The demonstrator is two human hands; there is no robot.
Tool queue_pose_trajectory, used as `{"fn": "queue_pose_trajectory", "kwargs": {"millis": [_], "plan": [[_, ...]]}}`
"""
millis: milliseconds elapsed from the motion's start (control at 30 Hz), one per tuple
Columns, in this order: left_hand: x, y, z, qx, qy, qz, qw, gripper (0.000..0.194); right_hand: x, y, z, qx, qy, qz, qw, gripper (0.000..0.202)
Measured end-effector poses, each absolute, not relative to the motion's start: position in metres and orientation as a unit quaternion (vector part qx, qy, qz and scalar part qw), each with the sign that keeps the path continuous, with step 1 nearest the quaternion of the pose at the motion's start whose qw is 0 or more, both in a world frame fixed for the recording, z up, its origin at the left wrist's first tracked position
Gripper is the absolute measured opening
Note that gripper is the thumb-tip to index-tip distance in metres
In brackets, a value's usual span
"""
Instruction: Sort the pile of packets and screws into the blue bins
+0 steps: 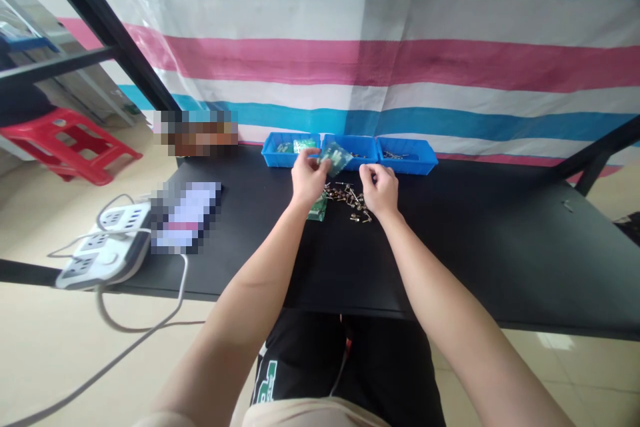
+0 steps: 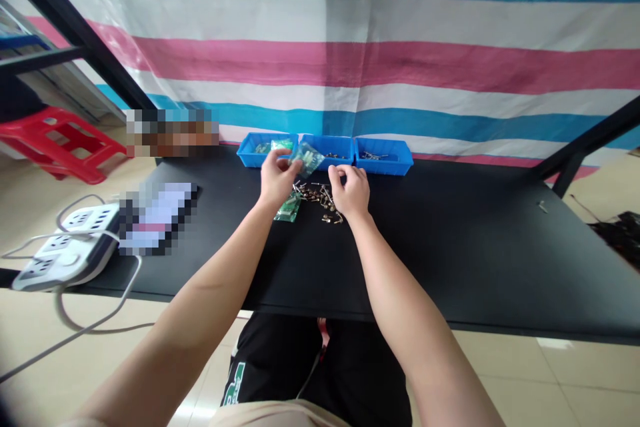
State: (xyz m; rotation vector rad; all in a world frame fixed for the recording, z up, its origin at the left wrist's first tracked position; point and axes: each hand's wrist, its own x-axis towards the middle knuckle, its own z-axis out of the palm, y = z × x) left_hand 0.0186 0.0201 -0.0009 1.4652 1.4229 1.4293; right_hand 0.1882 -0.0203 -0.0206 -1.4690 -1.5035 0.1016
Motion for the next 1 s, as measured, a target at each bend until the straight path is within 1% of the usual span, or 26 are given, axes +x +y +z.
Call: {"fn": "queue_pose_trajectory", "kwargs": {"millis": [133, 267, 400, 500, 667, 767, 867, 1000], "plan": [[-0.009, 0.042, 0.014, 0.492, 0.647, 0.558, 0.167, 0.028, 0.189, -0.019, -0.025, -0.608, -0.66, 0.045, 0.438, 0.048], [-0.032, 0.059, 0.028, 0.44, 0.706, 0.545, 0.105, 0.025, 0.187, -0.018, -0.029, -0.616, -0.688, 0.065, 0.379, 0.051], [-0.038, 0.069, 0.032, 0.415, 0.753, 0.51, 0.034, 0.026, 0.187, -0.017, -0.031, -0.614, -0.689, 0.068, 0.378, 0.055], [-0.038, 0.076, 0.029, 0.422, 0.786, 0.452, 0.011, 0.028, 0.187, -0.016, -0.032, -0.603, -0.695, 0.07, 0.386, 0.059], [-0.038, 0.081, 0.025, 0.47, 0.806, 0.361, 0.014, 0.03, 0.187, -0.015, -0.034, -0.597, -0.706, 0.075, 0.374, 0.059], [-0.036, 0.075, 0.027, 0.477, 0.81, 0.34, 0.008, 0.032, 0.187, -0.015, -0.034, -0.592, -0.713, 0.083, 0.367, 0.059], [-0.032, 0.068, 0.029, 0.478, 0.813, 0.333, -0.009, 0.038, 0.187, -0.016, -0.033, -0.589, -0.718, 0.089, 0.361, 0.058], [-0.027, 0.063, 0.024, 0.569, 0.761, 0.31, -0.035, 0.038, 0.186, -0.016, -0.033, -0.578, -0.732, 0.089, 0.351, 0.055]]}}
